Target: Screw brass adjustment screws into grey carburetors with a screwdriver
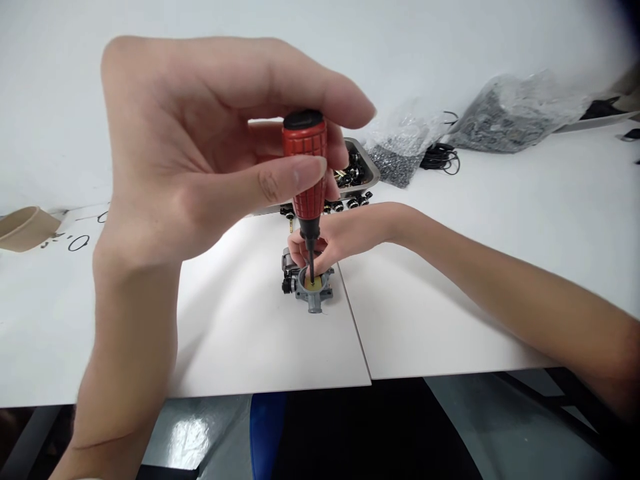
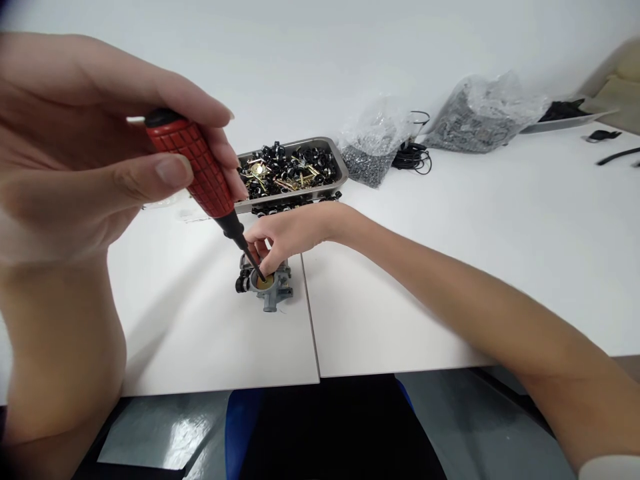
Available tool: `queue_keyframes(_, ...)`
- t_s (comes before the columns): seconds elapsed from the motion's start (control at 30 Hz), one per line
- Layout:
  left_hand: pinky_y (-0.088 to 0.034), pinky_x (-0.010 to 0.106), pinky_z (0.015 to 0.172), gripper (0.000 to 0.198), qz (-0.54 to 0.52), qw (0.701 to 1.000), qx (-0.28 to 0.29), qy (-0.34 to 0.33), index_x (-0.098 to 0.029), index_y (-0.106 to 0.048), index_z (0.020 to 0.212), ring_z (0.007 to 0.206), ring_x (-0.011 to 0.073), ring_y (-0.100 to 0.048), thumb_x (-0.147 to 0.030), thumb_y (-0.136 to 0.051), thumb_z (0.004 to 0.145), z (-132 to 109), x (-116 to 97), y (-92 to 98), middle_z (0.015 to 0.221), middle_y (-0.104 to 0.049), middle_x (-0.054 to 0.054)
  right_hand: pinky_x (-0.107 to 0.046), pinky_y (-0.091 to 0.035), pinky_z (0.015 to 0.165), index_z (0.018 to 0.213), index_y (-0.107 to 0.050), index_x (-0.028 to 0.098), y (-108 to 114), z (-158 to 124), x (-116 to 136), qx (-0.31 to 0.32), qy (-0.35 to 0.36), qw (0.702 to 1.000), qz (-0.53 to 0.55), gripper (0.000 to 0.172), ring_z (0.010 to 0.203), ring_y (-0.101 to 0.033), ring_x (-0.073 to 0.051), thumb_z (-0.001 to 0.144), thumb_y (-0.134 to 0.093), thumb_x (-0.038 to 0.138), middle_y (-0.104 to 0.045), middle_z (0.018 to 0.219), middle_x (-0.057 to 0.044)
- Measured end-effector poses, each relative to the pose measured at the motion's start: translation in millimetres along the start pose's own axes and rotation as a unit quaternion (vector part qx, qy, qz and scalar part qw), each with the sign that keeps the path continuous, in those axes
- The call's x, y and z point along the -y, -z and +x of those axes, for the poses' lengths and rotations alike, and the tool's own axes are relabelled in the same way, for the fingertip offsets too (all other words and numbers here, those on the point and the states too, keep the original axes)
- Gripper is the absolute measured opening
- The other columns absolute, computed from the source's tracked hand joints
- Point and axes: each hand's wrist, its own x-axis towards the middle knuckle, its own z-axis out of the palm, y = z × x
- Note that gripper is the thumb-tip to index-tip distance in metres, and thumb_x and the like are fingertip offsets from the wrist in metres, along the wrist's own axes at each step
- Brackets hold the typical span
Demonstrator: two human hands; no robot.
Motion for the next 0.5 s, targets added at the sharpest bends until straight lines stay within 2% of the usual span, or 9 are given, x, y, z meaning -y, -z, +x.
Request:
queue_keyframes(0.2, -0.061, 0.041, 0.063, 0.033, -0.004, 1.000, -0.008, 0.003, -0.028, -0.065, 0.119, 0.086, 0.0264, -0.070, -0.036, -0.061, 0.088, 0.0, -1.0, -0.7, 0.091, -0.070, 0.005, -0.029, -0.038, 0.067, 0.090, -0.064, 0.020, 0.1, -0.3, -0.7, 0.000, -0.001, 1.000, 0.006, 0.010, 0.076, -0.052, -0.015, 0.082, -0.069, 0.024, -0.063, 0.092, -0.001)
queue_keyframes(0.4, -0.062, 0.040, 0.062, 0.042, 0.005, 1.000, -0.002, 0.000, -0.031, -0.058, 0.128, 0.086, 0.0258, -0.071, -0.043, -0.059, 0.088, 1.1, -0.2, -0.7, 0.092, -0.071, 0.004, -0.029, -0.038, 0.067, 0.092, -0.064, 0.019, 0.9, -0.2, 0.7, -0.001, 0.004, 1.000, -0.013, 0.013, 0.076, -0.052, -0.015, 0.083, -0.068, 0.027, -0.062, 0.092, -0.002)
queue_keyframes(0.5, -0.061, 0.038, 0.061, 0.043, 0.037, 0.999, -0.010, -0.012, -0.031, -0.058, 0.128, 0.082, 0.0228, -0.071, -0.042, -0.061, 0.086, 1.1, -0.8, -1.6, 0.094, -0.070, 0.002, -0.028, -0.038, 0.065, 0.095, -0.062, 0.017, 1.5, 1.6, 0.8, 0.014, 0.006, 1.000, -0.022, 0.017, 0.076, -0.052, -0.015, 0.084, -0.066, 0.029, -0.061, 0.092, -0.003)
